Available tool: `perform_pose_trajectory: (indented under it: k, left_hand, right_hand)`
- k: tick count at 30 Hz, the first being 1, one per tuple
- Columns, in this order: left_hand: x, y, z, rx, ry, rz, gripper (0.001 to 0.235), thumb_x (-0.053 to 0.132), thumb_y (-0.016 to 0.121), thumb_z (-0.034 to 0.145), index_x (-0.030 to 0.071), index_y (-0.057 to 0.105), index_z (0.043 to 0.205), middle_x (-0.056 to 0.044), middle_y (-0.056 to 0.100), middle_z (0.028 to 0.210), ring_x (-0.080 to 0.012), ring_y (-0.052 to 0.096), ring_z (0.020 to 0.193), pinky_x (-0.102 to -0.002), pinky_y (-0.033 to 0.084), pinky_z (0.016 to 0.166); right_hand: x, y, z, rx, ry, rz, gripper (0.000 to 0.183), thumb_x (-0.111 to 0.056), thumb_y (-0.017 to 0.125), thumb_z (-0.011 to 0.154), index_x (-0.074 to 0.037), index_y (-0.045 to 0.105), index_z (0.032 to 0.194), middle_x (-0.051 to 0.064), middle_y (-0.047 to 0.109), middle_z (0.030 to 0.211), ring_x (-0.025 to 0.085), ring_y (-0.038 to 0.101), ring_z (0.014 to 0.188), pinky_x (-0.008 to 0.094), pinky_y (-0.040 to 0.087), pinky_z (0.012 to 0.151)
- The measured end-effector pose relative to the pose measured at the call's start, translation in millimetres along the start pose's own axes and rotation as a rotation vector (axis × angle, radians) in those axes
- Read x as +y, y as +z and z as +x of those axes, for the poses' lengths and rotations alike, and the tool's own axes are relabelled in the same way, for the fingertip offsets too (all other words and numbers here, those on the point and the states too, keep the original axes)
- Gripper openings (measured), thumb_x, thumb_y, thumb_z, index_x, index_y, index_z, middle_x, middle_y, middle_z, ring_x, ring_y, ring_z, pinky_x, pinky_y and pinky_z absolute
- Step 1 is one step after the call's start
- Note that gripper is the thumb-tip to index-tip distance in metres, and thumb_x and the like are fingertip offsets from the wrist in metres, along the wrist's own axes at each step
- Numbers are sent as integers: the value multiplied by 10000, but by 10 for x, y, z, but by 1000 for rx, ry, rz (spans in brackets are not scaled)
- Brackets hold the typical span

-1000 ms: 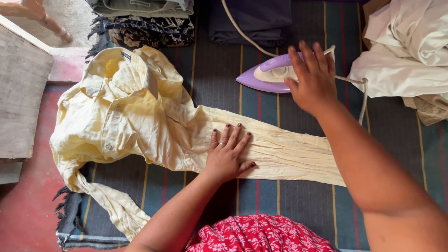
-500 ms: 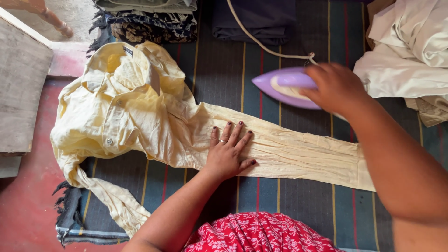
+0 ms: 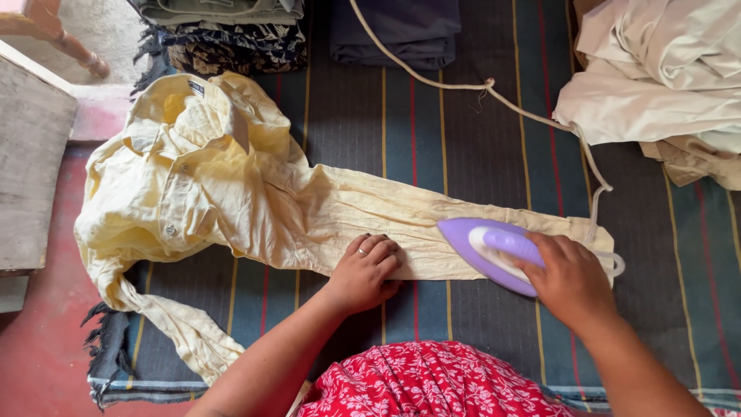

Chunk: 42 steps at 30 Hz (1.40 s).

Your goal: The person irons a light yellow shirt on a striped mat. They smooth the fabric with their hands, then use a purple iron to press the shirt sleeve and body, repeatedly adjusting the garment and moving the iron across the surface.

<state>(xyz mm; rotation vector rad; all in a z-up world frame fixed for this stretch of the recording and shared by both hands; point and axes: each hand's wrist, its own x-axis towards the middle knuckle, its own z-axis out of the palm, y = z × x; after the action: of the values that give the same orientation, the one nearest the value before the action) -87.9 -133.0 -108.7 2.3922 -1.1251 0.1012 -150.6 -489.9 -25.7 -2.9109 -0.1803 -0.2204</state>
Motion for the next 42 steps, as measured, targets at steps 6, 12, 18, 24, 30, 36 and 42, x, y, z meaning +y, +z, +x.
perform_pose_trajectory:
  k: [6, 12, 18, 24, 30, 36, 42]
  left_hand:
    - [93, 106, -43, 50, 47, 34, 153, 203, 690, 865, 124, 675, 995, -42, 637, 1188, -264, 562, 1230, -437, 394, 1085]
    - [184, 83, -190, 86, -13, -15, 230, 205, 728, 825, 117, 686, 1034, -60, 639, 1169, -287, 565, 1196, -441, 411, 1058]
    - [199, 44, -227, 229, -115, -61, 343, 165, 737, 755, 119, 711, 1094, -57, 658, 1156, -297, 588, 1151, -443, 434, 1025]
    - [187, 125, -245, 208, -134, -10, 190, 125, 682, 837, 154, 711, 1022, -13, 670, 1123, -269, 595, 1154, -429, 426, 1025]
    - [197, 144, -245, 243, -105, 55, 179, 106, 617, 857, 120, 677, 1026, -39, 664, 1134, -273, 594, 1170, -420, 410, 1037]
    - [210, 130, -243, 250, -78, 58, 147, 100, 595, 886, 108, 653, 1020, -57, 668, 1123, -275, 620, 1135, -433, 404, 1041]
    - [200, 138, -240, 216, -90, 66, 147, 105, 587, 901, 112, 651, 1033, -56, 667, 1114, -277, 617, 1133, -430, 411, 1042]
  right_hand:
    - [-294, 199, 428, 121, 15, -223, 507, -374, 716, 927, -234, 619, 1404, 113, 662, 981, 361, 670, 858, 498, 547, 746]
    - [-413, 266, 840, 96, 111, -199, 532, -394, 698, 926, -247, 594, 1427, 111, 658, 991, 369, 679, 880, 503, 555, 735]
    - [-405, 156, 421, 35, 61, -104, 542, -413, 678, 936, -236, 576, 1439, 154, 689, 1053, 381, 693, 961, 497, 564, 817]
    - [-404, -12, -239, -191, 168, -113, 572, -457, 680, 881, -239, 573, 1399, 154, 719, 1056, 384, 703, 944, 500, 566, 794]
    - [-503, 25, -358, -58, 163, -165, 542, -461, 672, 893, -223, 593, 1374, 142, 734, 999, 376, 716, 920, 486, 575, 785]
    - [-580, 144, 120, -9, 149, -153, 514, -428, 667, 921, -216, 594, 1383, 156, 728, 996, 378, 715, 930, 490, 573, 775]
    - [-681, 208, 703, -41, 132, -128, 528, -419, 651, 948, -210, 549, 1421, 177, 709, 1062, 398, 702, 952, 502, 565, 781]
